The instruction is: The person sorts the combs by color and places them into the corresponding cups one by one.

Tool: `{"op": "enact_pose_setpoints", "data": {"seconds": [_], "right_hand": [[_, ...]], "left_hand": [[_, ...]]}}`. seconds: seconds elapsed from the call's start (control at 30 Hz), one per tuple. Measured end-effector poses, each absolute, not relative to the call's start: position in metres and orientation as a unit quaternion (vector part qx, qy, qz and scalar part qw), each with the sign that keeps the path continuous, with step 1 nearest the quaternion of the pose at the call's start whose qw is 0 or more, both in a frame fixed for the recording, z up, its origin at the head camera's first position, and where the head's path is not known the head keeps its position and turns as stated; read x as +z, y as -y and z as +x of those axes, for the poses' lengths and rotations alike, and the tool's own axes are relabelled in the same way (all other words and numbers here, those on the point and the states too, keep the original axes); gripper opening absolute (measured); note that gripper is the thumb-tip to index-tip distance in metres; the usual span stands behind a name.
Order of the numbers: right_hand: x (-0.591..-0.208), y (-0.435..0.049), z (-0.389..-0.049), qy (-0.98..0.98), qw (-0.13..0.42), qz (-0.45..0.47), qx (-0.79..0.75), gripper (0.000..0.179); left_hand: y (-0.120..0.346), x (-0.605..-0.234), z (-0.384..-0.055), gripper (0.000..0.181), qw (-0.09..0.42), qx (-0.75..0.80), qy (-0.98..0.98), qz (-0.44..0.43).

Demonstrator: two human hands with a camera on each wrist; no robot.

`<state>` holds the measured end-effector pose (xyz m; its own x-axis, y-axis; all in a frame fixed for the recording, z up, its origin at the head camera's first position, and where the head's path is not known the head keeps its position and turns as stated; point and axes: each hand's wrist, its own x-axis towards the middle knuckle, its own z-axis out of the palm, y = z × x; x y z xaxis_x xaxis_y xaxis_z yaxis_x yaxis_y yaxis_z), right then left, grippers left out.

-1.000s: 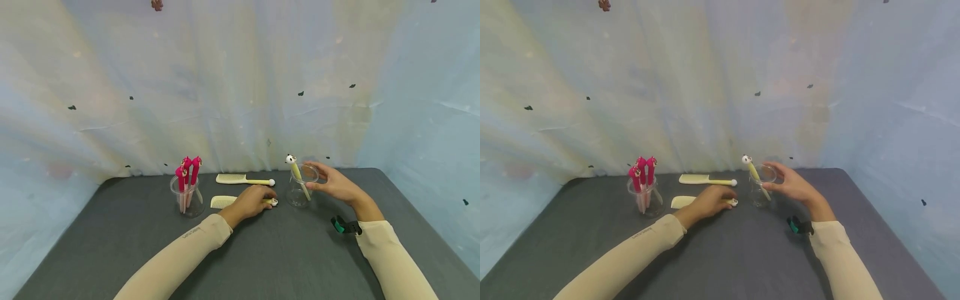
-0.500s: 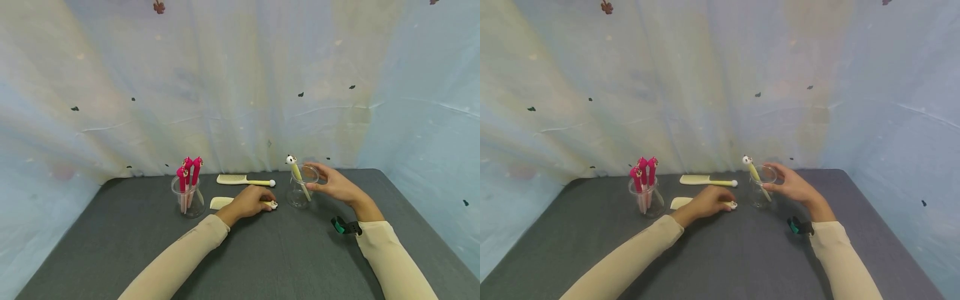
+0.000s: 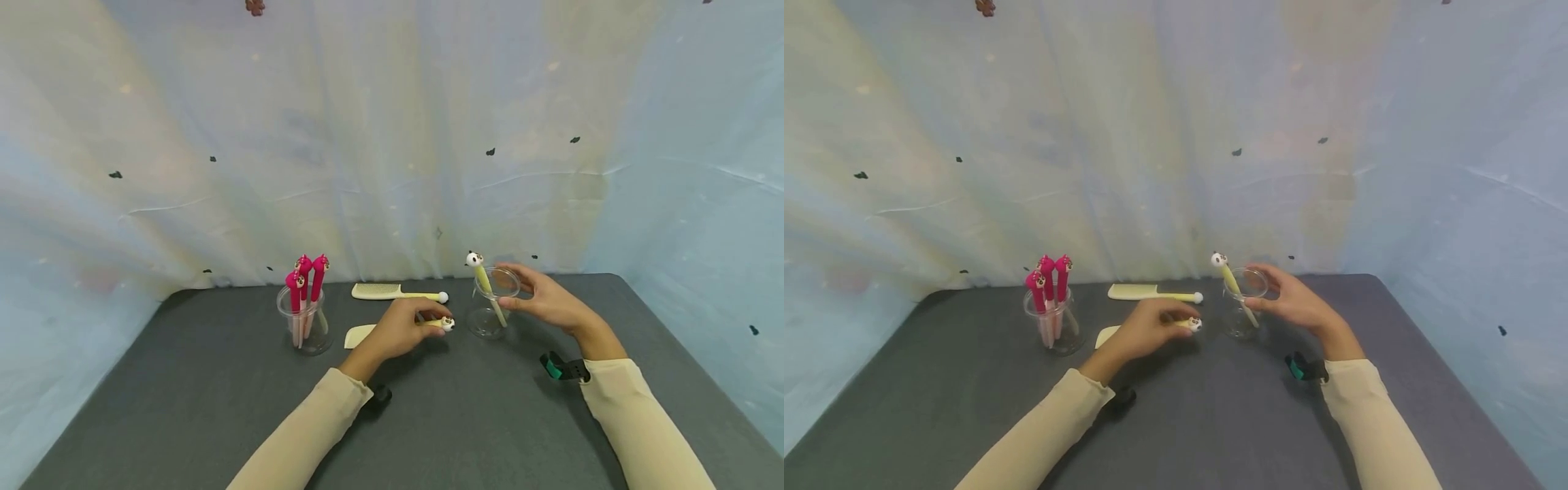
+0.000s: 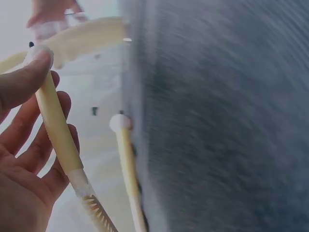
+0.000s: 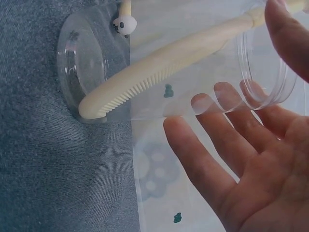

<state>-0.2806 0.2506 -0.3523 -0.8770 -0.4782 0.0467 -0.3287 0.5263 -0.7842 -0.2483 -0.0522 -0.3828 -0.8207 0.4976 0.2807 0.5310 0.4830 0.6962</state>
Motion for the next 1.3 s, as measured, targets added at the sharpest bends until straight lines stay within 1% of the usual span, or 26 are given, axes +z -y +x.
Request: {"op": "enact_pose_setpoints", "data": {"seconds": [0.13, 0.37, 0.53, 1.13, 1.3], "right_hand": [[-0.353, -0.250, -0.281, -0.869, 0.087, -0.231, -0.428, 0.073], [-0.351, -0.248, -0.280, -0.868, 0.088, -0.235, -0.427, 0.073], [-0.348, -0.249, -0.278, -0.869, 0.087, -0.233, -0.428, 0.072], [-0.349, -0.249, -0.281, -0.864, 0.090, -0.243, -0.431, 0.070], [-0.351, -0.250, -0.282, -0.864, 0.091, -0.243, -0.431, 0.071]], "left_hand": [[0.055, -0.375, -0.241, 0.028, 0.039, -0.440, 0.849, -0.290], [0.060, -0.365, -0.232, 0.030, 0.039, -0.467, 0.835, -0.288], [0.062, -0.358, -0.232, 0.032, 0.044, -0.486, 0.821, -0.295], [0.075, -0.341, -0.229, 0.033, 0.041, -0.541, 0.796, -0.268], [0.079, -0.337, -0.230, 0.033, 0.056, -0.555, 0.788, -0.260]]}}
